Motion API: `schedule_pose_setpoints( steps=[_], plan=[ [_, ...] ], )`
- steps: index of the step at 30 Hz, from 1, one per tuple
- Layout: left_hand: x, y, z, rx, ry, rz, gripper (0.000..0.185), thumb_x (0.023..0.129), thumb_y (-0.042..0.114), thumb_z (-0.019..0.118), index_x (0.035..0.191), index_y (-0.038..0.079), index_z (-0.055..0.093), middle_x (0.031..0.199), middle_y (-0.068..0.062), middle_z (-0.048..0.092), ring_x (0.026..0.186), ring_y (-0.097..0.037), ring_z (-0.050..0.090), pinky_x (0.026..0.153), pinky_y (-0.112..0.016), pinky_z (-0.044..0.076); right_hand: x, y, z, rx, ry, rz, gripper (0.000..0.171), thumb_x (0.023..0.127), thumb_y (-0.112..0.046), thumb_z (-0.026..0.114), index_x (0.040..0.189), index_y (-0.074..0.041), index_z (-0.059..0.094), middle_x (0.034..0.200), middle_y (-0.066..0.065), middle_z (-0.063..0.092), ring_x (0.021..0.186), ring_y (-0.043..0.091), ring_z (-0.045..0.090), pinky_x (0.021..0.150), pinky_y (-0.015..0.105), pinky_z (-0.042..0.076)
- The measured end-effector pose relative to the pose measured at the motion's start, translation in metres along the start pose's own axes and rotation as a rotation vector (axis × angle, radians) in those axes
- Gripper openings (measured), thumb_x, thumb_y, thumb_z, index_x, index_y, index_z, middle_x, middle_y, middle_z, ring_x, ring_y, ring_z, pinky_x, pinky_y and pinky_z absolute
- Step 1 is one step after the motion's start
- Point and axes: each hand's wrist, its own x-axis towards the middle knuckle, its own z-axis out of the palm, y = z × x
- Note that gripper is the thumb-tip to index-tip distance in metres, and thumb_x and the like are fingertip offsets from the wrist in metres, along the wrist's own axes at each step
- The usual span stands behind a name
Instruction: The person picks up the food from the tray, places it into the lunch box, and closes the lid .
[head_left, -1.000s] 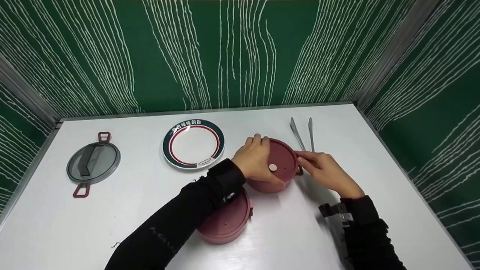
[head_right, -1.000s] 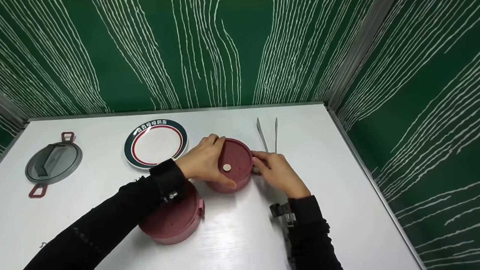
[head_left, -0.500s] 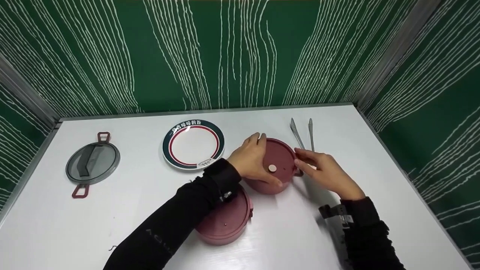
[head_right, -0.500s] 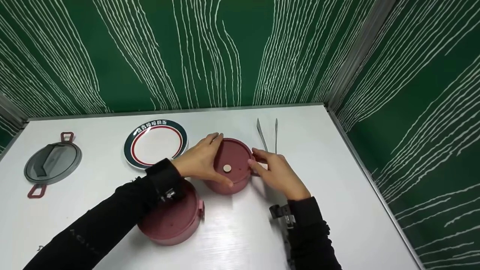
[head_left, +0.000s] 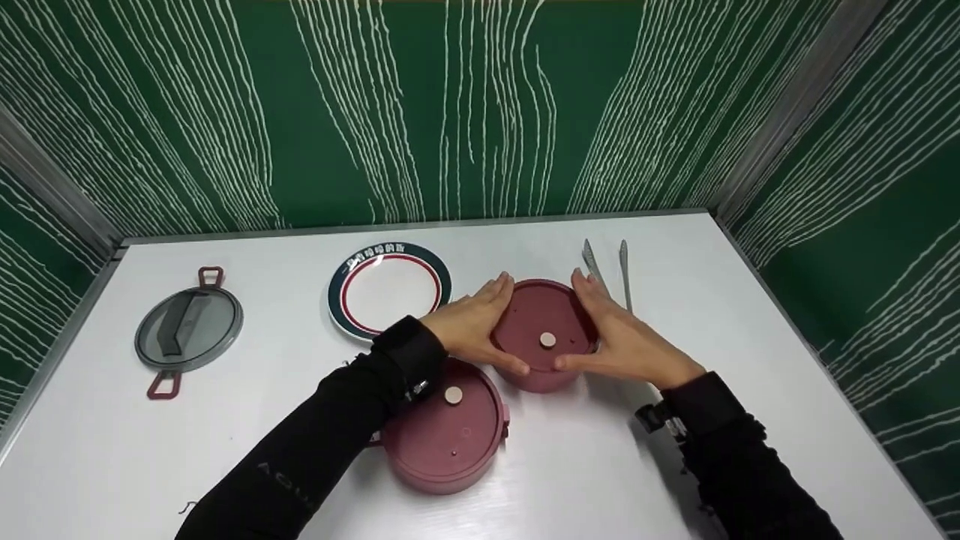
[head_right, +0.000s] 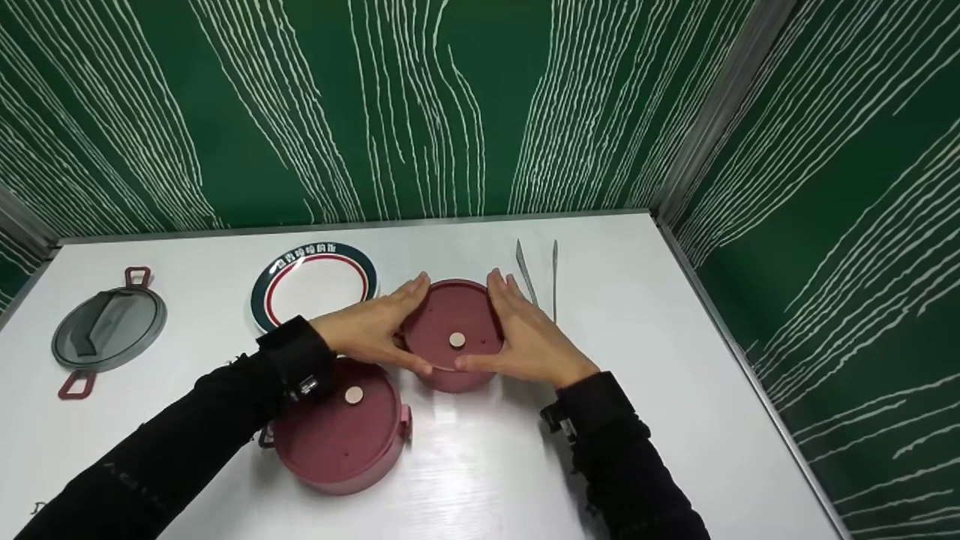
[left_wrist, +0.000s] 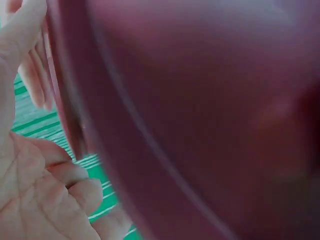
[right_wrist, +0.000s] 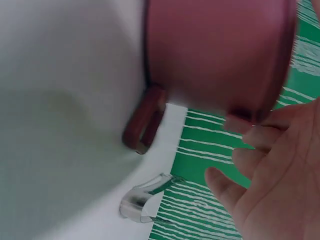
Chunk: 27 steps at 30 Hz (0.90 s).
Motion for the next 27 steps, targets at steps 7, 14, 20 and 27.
schedule_pose_setpoints(
  steps=[7, 14, 20, 27],
  plan=[
    [0.0033, -0.0059, 0.0028, 0.002, -0.032, 0.002, 0.131, 0.089, 0.066, 0.079, 0.172, 0.003, -0.001, 0.181, -0.015, -0.003, 0.170, -0.026, 0.004, 0.138, -0.042, 0.017, 0.0071, 0.0007, 0.0068, -0.103, -0.013, -0.047, 0.130, 0.084, -0.067, 0.081, 0.172, -0.005, 0.009, 0.182, 0.014, 0.005, 0.167, 0.045, 0.003, 0.130, 0.071, 0.021],
    [0.0058, -0.0064, 0.0038, 0.019, -0.040, -0.003, 0.127, 0.092, 0.065, 0.077, 0.172, 0.002, 0.000, 0.181, -0.016, 0.003, 0.169, -0.029, 0.011, 0.138, -0.039, 0.018, 0.0073, 0.0023, 0.0093, -0.140, -0.020, -0.055, 0.128, 0.087, -0.069, 0.076, 0.172, -0.006, 0.006, 0.182, 0.013, 0.002, 0.167, 0.046, 0.006, 0.130, 0.070, 0.021],
    [0.0053, -0.0020, 0.0032, 0.054, -0.044, -0.014, 0.124, 0.093, 0.065, 0.076, 0.171, 0.000, 0.004, 0.180, -0.019, 0.008, 0.168, -0.032, 0.015, 0.137, -0.040, 0.020, 0.0069, 0.0025, 0.0103, -0.138, -0.023, -0.065, 0.126, 0.088, -0.068, 0.076, 0.173, -0.007, 0.007, 0.182, 0.013, 0.005, 0.166, 0.048, 0.012, 0.130, 0.069, 0.025],
    [0.0060, 0.0017, -0.0012, 0.088, -0.057, -0.059, 0.124, 0.092, 0.065, 0.076, 0.172, 0.001, 0.007, 0.180, -0.017, 0.013, 0.168, -0.031, 0.016, 0.137, -0.041, 0.021, 0.0108, -0.0006, 0.0079, -0.095, -0.054, -0.040, 0.125, 0.088, -0.069, 0.076, 0.173, -0.007, 0.009, 0.181, 0.016, 0.008, 0.166, 0.044, 0.015, 0.130, 0.067, 0.028]
  ],
)
